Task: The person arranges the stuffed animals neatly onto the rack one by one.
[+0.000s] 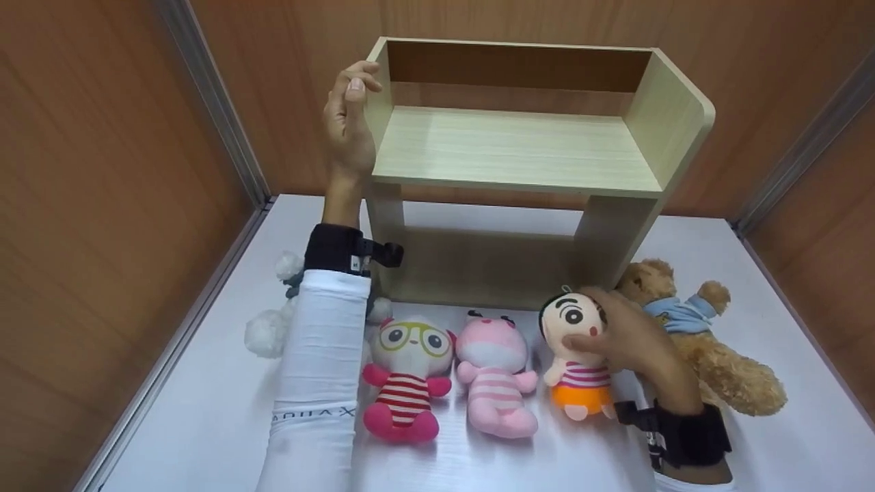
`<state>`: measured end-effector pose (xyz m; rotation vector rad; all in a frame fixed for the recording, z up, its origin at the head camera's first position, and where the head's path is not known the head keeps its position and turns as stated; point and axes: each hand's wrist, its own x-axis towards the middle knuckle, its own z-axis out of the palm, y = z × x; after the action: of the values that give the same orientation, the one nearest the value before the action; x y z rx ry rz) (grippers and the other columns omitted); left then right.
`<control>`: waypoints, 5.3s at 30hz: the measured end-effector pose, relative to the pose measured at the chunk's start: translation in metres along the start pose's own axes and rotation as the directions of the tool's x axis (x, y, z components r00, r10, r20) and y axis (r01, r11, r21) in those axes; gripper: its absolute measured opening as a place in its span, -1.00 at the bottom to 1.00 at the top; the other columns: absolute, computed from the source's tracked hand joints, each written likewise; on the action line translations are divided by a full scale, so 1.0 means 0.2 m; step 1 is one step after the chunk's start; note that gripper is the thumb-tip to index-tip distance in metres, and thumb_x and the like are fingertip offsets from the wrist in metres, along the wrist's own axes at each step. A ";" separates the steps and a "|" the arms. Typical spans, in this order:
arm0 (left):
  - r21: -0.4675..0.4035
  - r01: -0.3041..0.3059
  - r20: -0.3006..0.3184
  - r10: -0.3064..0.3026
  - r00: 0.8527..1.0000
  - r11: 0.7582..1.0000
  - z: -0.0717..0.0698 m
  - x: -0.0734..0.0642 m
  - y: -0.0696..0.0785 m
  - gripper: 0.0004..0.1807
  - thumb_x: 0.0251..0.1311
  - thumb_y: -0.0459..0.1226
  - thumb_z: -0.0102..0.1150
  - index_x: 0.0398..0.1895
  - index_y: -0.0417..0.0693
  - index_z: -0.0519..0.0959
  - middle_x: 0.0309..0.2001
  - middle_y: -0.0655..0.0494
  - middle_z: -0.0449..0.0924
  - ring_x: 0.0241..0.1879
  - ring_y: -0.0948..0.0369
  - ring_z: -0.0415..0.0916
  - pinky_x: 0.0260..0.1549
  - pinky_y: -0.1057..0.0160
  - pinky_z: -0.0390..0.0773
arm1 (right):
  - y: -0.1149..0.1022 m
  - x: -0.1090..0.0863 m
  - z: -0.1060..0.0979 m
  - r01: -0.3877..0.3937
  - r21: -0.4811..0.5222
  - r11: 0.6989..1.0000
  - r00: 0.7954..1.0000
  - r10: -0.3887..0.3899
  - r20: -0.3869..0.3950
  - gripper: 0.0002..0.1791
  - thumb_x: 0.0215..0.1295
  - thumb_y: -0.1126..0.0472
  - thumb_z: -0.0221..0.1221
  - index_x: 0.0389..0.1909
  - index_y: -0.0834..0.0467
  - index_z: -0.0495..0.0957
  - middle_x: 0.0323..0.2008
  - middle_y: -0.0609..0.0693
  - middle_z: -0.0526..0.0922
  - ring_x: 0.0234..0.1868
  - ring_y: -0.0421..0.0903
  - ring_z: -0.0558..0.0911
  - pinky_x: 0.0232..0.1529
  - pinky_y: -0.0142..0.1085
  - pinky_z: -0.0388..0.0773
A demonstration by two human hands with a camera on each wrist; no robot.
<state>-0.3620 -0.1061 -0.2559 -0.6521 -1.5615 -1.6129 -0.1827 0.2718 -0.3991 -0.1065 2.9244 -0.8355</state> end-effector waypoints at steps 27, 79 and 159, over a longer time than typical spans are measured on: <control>-0.013 -0.020 -0.042 0.019 0.999 1.000 0.04 -0.05 -0.07 -0.67 0.48 -0.34 -0.26 -0.13 -0.18 0.58 0.05 -0.06 0.61 0.15 0.09 0.47 0.28 0.29 0.31 | -0.14 -0.10 -0.11 0.310 -0.035 0.950 0.719 -0.258 -0.645 -0.10 -0.12 0.27 0.61 0.34 0.10 0.46 0.23 0.20 0.52 0.11 0.12 0.61 0.14 -0.72 0.32; 0.073 0.016 -0.019 -0.015 1.000 0.997 0.06 -0.05 -0.07 -0.63 0.52 -0.26 -0.25 0.07 -0.10 0.61 -0.12 0.24 0.59 0.18 0.13 0.48 0.35 0.31 0.13 | -0.57 0.03 -0.65 0.525 -0.139 0.840 0.206 -0.284 -0.937 -0.49 -0.03 0.22 0.45 -0.05 0.31 0.54 0.09 -0.25 0.37 0.11 -0.29 0.49 -0.01 -0.47 0.36; 0.099 -0.006 -0.022 0.008 1.000 0.995 0.10 -0.08 -0.08 -0.64 0.53 -0.23 -0.26 -0.01 -0.13 0.59 -0.05 0.08 0.63 0.22 0.22 0.49 0.44 0.29 -0.02 | -0.50 0.57 -0.85 0.171 -0.020 0.985 0.554 -0.113 -0.825 -0.45 0.23 0.15 0.32 0.26 0.00 0.48 0.29 -0.03 0.40 0.17 0.21 0.61 0.18 0.02 0.53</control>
<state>-0.3695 -0.0844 -0.2759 -0.5839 -1.6102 -1.5216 -0.3118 0.2650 -0.2121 0.0929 3.8026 -1.2932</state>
